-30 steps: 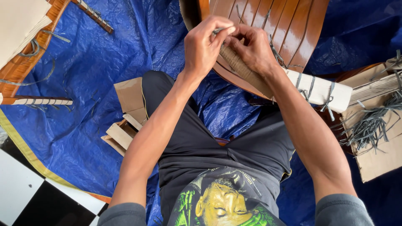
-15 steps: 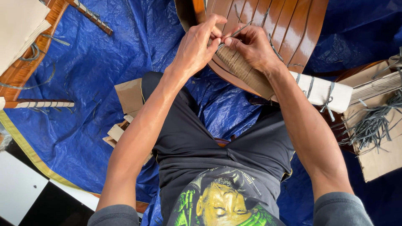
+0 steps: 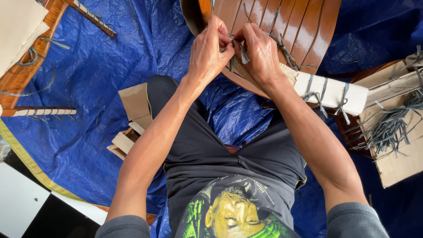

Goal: Wrap cardboard strips around the wooden parts of a chair and secure them with plastic ties to prepare the furniture for transport.

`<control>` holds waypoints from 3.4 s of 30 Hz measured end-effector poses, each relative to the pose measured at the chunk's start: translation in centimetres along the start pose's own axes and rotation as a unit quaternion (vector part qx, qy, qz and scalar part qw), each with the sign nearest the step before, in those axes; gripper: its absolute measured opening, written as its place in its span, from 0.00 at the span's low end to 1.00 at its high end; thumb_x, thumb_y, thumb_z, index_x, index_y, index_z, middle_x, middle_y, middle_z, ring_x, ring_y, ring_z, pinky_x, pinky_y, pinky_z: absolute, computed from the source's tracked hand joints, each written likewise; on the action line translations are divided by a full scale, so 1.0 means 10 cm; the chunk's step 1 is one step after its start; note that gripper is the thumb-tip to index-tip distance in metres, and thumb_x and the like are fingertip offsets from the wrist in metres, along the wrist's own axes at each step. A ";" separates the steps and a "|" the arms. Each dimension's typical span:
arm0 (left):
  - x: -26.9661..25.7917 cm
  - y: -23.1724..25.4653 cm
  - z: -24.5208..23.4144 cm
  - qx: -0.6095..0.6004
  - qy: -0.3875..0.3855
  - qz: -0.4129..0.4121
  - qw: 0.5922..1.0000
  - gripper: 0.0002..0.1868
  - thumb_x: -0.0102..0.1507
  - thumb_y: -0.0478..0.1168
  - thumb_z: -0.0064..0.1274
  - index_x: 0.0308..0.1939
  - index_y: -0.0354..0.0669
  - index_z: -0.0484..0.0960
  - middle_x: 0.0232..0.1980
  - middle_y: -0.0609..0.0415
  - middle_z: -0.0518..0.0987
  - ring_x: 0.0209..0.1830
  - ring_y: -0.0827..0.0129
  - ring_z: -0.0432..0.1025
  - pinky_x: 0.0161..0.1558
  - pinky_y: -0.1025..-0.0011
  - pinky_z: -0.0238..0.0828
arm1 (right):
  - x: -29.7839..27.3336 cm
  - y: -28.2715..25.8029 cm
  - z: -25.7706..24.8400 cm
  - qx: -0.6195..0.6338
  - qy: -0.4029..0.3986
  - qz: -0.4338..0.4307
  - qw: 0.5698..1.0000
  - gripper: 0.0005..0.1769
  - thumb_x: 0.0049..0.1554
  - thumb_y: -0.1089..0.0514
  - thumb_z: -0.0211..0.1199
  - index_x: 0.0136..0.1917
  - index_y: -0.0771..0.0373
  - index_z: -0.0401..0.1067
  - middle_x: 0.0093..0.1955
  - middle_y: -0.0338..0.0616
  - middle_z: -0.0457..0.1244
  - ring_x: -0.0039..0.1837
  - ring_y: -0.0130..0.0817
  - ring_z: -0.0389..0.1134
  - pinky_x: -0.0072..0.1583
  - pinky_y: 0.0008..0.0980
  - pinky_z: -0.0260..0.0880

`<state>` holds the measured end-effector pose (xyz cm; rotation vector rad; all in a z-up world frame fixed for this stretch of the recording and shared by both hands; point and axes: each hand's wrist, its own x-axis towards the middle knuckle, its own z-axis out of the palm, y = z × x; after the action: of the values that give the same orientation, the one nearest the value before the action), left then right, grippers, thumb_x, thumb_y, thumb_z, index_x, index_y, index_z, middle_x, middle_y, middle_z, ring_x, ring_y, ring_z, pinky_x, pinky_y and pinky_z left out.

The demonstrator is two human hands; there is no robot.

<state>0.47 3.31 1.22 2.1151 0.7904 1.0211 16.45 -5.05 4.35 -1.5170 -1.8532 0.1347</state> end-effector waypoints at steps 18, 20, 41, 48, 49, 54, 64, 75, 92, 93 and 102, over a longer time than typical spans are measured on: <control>0.06 0.20 -0.15 0.066 0.000 0.012 0.998 0.04 0.59 0.32 0.61 0.37 0.39 0.83 0.36 0.50 0.83 0.32 0.58 0.81 0.33 0.63 0.76 | -0.03 -0.07 -0.07 0.038 -0.004 0.017 0.999 0.15 0.54 0.75 0.67 0.53 0.68 0.69 0.48 0.54 0.64 0.50 0.53 0.70 0.49 0.44 0.69; 0.04 0.19 -0.12 0.072 0.016 0.016 0.997 0.04 0.59 0.32 0.61 0.36 0.39 0.80 0.35 0.51 0.82 0.32 0.57 0.80 0.33 0.63 0.76 | -0.05 -0.02 -0.04 0.044 0.001 0.024 0.999 0.12 0.57 0.73 0.66 0.53 0.68 0.69 0.48 0.54 0.65 0.50 0.52 0.70 0.50 0.43 0.70; -0.19 0.26 -0.24 0.149 0.056 0.014 0.987 0.09 0.60 0.30 0.58 0.41 0.41 0.75 0.39 0.52 0.75 0.38 0.61 0.74 0.38 0.62 0.73 | 0.03 0.42 0.00 0.199 0.007 0.192 0.961 0.11 0.65 0.57 0.67 0.52 0.67 0.72 0.47 0.46 0.70 0.48 0.33 0.72 0.52 0.36 0.73; -0.05 0.40 0.27 0.065 0.041 0.183 0.980 0.05 0.67 0.37 0.57 0.43 0.43 0.76 0.44 0.52 0.77 0.49 0.57 0.73 0.53 0.58 0.69 | -0.13 1.78 -0.17 0.134 0.049 0.247 0.958 0.12 0.68 0.53 0.63 0.55 0.65 0.76 0.50 0.44 0.72 0.51 0.35 0.74 0.55 0.36 0.75; -0.06 0.40 0.38 0.064 0.039 0.184 0.980 0.05 0.67 0.37 0.57 0.43 0.43 0.76 0.44 0.52 0.77 0.49 0.57 0.73 0.53 0.58 0.69 | -0.22 1.98 -0.14 0.133 0.050 0.249 0.958 0.12 0.68 0.53 0.63 0.55 0.65 0.76 0.50 0.44 0.72 0.51 0.35 0.74 0.55 0.36 0.75; -0.08 0.45 0.60 0.099 -0.012 0.184 0.978 0.07 0.65 0.40 0.48 0.34 0.43 0.75 0.35 0.53 0.74 0.39 0.59 0.72 0.49 0.60 0.67 | -0.53 2.64 -0.04 -0.136 -0.230 0.353 0.897 0.18 0.55 0.48 0.69 0.50 0.63 0.77 0.50 0.59 0.70 0.53 0.54 0.71 0.56 0.48 0.70; -0.04 0.40 0.64 0.108 -0.004 0.181 0.978 0.10 0.62 0.43 0.42 0.31 0.44 0.76 0.31 0.53 0.73 0.34 0.58 0.71 0.46 0.62 0.65 | -0.34 2.96 0.33 -0.207 -0.448 0.394 0.776 0.29 0.56 0.39 0.70 0.53 0.70 0.80 0.60 0.60 0.70 0.63 0.55 0.71 0.63 0.51 0.69; -0.09 0.35 0.69 0.123 -0.008 0.164 0.979 0.12 0.62 0.43 0.41 0.32 0.43 0.78 0.32 0.53 0.74 0.35 0.60 0.72 0.47 0.62 0.66 | -0.42 3.34 0.59 -0.153 -0.338 0.358 0.857 0.17 0.56 0.53 0.65 0.55 0.65 0.75 0.56 0.68 0.67 0.61 0.65 0.68 0.61 0.56 0.68; -0.09 0.47 0.60 0.119 -0.028 0.160 0.979 0.10 0.67 0.41 0.42 0.33 0.44 0.75 0.33 0.53 0.74 0.37 0.59 0.72 0.49 0.60 0.66 | -0.16 1.59 -0.55 0.201 0.035 0.283 0.937 0.07 0.68 0.62 0.61 0.56 0.69 0.72 0.45 0.40 0.71 0.46 0.21 0.71 0.49 0.24 0.71; -0.09 0.48 0.59 0.127 -0.041 0.155 0.979 0.09 0.67 0.41 0.43 0.33 0.45 0.75 0.33 0.53 0.74 0.37 0.58 0.72 0.50 0.60 0.66 | -0.22 1.59 -0.51 0.215 0.071 0.273 0.935 0.06 0.69 0.63 0.61 0.55 0.69 0.71 0.46 0.40 0.71 0.47 0.21 0.72 0.51 0.23 0.73; -0.01 0.59 0.49 0.152 -0.048 0.212 0.964 0.08 0.62 0.38 0.51 0.45 0.41 0.76 0.46 0.51 0.76 0.50 0.55 0.73 0.56 0.59 0.65 | -0.28 1.69 -0.43 0.203 0.157 0.273 0.927 0.04 0.68 0.65 0.59 0.51 0.68 0.67 0.43 0.40 0.70 0.44 0.24 0.72 0.47 0.25 0.73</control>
<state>5.87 -1.80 3.32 2.6541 0.4754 1.0511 32.77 -3.98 -2.28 -1.6001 -1.0380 0.4746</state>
